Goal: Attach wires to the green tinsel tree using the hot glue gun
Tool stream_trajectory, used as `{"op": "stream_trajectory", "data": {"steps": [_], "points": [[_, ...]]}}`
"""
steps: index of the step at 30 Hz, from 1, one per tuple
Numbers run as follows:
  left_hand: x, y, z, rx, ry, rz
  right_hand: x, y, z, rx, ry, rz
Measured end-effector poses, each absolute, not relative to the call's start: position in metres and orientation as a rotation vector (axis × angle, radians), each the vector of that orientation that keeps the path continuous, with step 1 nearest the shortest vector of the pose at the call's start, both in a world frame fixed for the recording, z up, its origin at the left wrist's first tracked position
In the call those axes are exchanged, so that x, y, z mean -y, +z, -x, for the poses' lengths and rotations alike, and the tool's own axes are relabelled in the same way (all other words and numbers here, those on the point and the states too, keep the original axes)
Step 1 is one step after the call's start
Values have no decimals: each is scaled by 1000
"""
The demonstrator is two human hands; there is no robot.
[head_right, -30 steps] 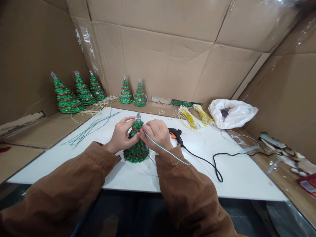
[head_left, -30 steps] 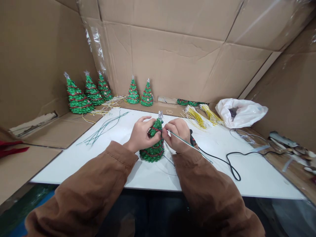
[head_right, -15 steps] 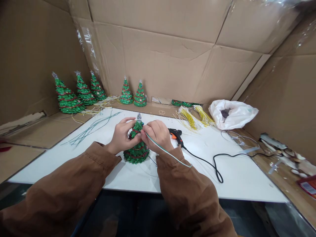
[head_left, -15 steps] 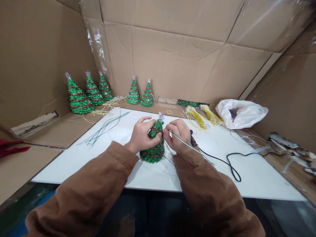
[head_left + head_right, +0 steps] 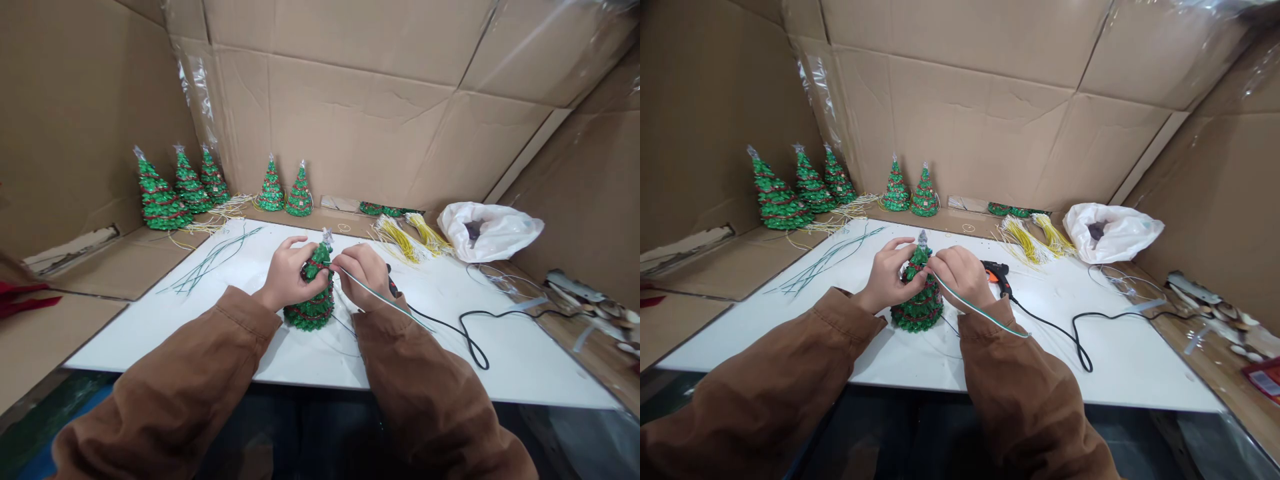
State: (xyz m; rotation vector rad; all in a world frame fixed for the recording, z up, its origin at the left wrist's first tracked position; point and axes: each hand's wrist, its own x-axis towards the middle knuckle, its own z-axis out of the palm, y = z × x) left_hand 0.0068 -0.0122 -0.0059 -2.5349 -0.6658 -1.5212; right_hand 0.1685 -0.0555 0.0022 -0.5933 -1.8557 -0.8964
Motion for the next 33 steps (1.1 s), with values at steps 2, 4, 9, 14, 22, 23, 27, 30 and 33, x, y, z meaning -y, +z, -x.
{"op": "stream_trajectory", "data": {"steps": [2, 4, 9, 14, 22, 23, 27, 30, 33], "points": [[12, -6, -7, 657, -1521, 2545, 55, 0, -170, 1877, -896, 559], [12, -7, -6, 638, -1527, 2546, 54, -2, -171, 1885, -899, 533], [11, -7, -6, 645, -1522, 2558, 52, -5, -170, 1919, -853, 456], [10, -8, -5, 658, -1512, 2583, 51, -11, -163, 1908, -642, 478], [11, -8, -6, 656, -1512, 2552, 52, -6, -160, 1817, -625, 531], [11, -8, -6, 649, -1515, 2548, 52, -5, -161, 1817, -639, 538], [11, -8, -6, 641, -1518, 2540, 52, -5, -161, 1831, -676, 552], [11, -8, -6, 673, -1489, 2554, 52, -5, -162, 1840, -690, 560], [11, -8, -6, 662, -1496, 2550, 53, -3, -162, 1848, -722, 573]]}}
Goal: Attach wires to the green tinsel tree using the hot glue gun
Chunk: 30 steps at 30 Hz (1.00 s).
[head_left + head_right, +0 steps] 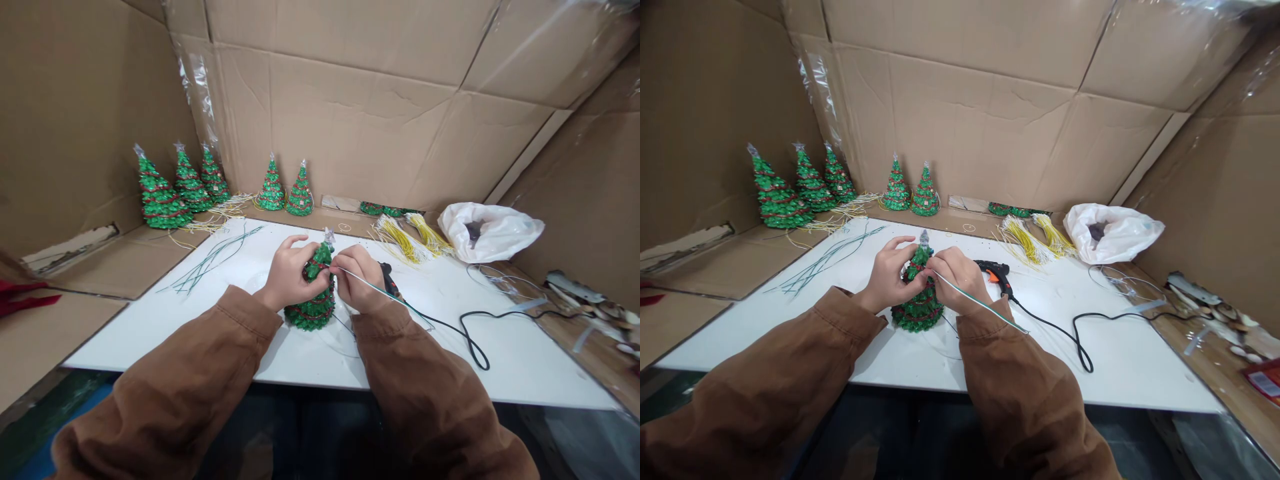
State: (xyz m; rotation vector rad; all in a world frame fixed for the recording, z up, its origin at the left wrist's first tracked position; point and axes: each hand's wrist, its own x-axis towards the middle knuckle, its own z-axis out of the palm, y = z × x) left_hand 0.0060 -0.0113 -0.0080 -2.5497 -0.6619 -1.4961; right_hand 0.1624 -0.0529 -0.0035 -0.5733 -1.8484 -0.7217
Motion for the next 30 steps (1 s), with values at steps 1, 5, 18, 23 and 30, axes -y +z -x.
{"op": "stream_trajectory", "data": {"steps": [1, 5, 18, 23, 30], "points": [[11, -8, -6, 647, -1507, 2546, 54, -3, -162, 1855, -737, 578], [11, -8, -6, 601, -1538, 2530, 56, -3, -161, 1900, -757, 599], [13, -7, -6, 616, -1496, 2525, 57, -8, -161, 1831, -317, 616], [12, -7, -7, 610, -1496, 2500, 54, -11, -155, 1632, -242, 589], [12, -7, -8, 623, -1497, 2540, 55, -8, -154, 1712, -308, 630]]}}
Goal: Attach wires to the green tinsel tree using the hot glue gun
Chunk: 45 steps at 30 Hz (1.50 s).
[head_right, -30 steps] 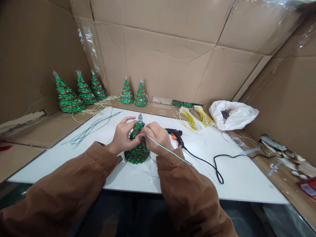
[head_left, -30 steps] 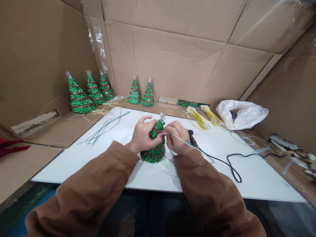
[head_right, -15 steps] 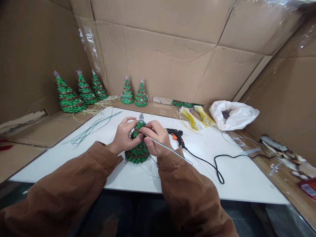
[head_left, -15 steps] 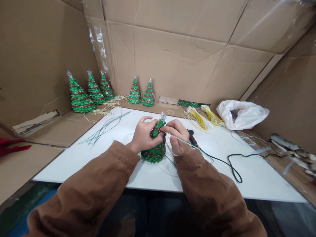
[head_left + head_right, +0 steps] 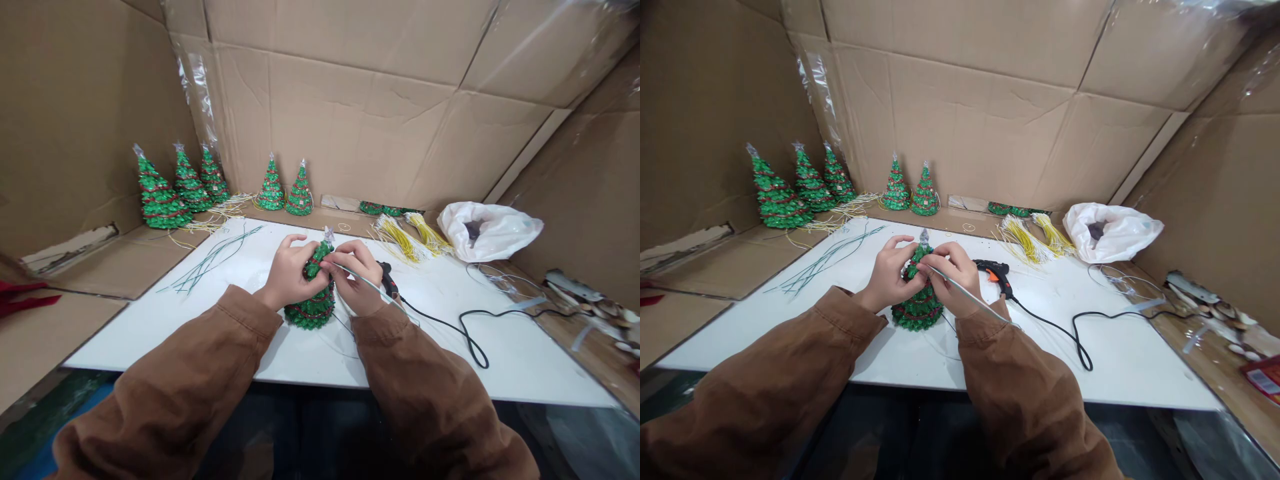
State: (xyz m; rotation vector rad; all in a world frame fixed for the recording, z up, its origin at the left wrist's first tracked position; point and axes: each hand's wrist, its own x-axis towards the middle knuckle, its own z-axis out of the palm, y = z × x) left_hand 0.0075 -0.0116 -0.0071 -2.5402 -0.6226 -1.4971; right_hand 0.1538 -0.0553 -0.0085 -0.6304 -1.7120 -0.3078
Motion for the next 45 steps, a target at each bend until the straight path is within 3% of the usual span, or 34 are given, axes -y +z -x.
{"op": "stream_trajectory", "data": {"steps": [8, 14, 45], "points": [[11, -7, -5, 651, -1479, 2567, 55, -12, -160, 1839, -293, 540], [12, -7, -6, 609, -1502, 2546, 51, -15, -151, 1614, -170, 575], [11, -8, -4, 634, -1472, 2568, 53, -18, -154, 1744, -240, 616]]}}
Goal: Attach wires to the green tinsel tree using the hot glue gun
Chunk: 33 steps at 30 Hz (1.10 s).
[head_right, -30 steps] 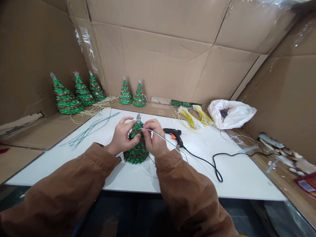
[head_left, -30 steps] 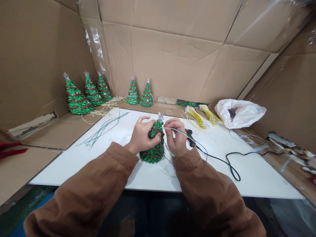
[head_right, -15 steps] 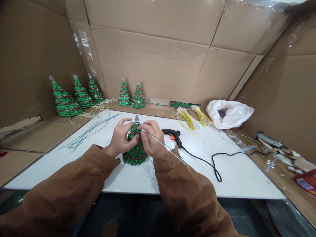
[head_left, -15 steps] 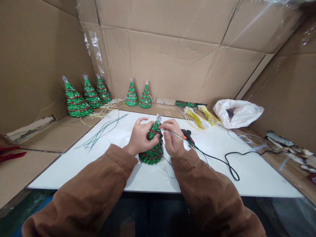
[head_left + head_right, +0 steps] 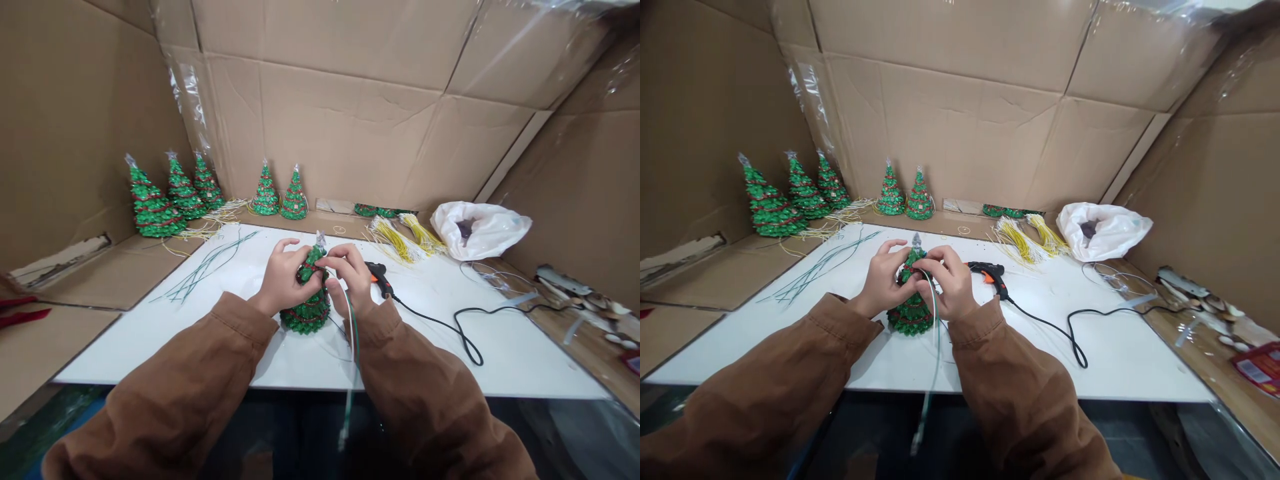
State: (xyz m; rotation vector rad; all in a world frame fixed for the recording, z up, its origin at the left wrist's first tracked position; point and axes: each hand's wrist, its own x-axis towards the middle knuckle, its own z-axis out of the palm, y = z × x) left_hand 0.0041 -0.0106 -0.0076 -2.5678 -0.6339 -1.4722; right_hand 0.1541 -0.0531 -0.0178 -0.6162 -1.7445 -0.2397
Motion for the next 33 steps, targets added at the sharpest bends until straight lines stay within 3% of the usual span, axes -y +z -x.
{"op": "stream_trajectory", "data": {"steps": [6, 17, 33], "points": [[10, -7, -5, 649, -1477, 2574, 49, -22, -148, 1585, -133, 506], [9, -9, -3, 638, -1494, 2585, 54, -18, -152, 1759, -250, 552], [8, -9, -3, 671, -1489, 2543, 55, -16, -147, 1599, -357, 557]]}}
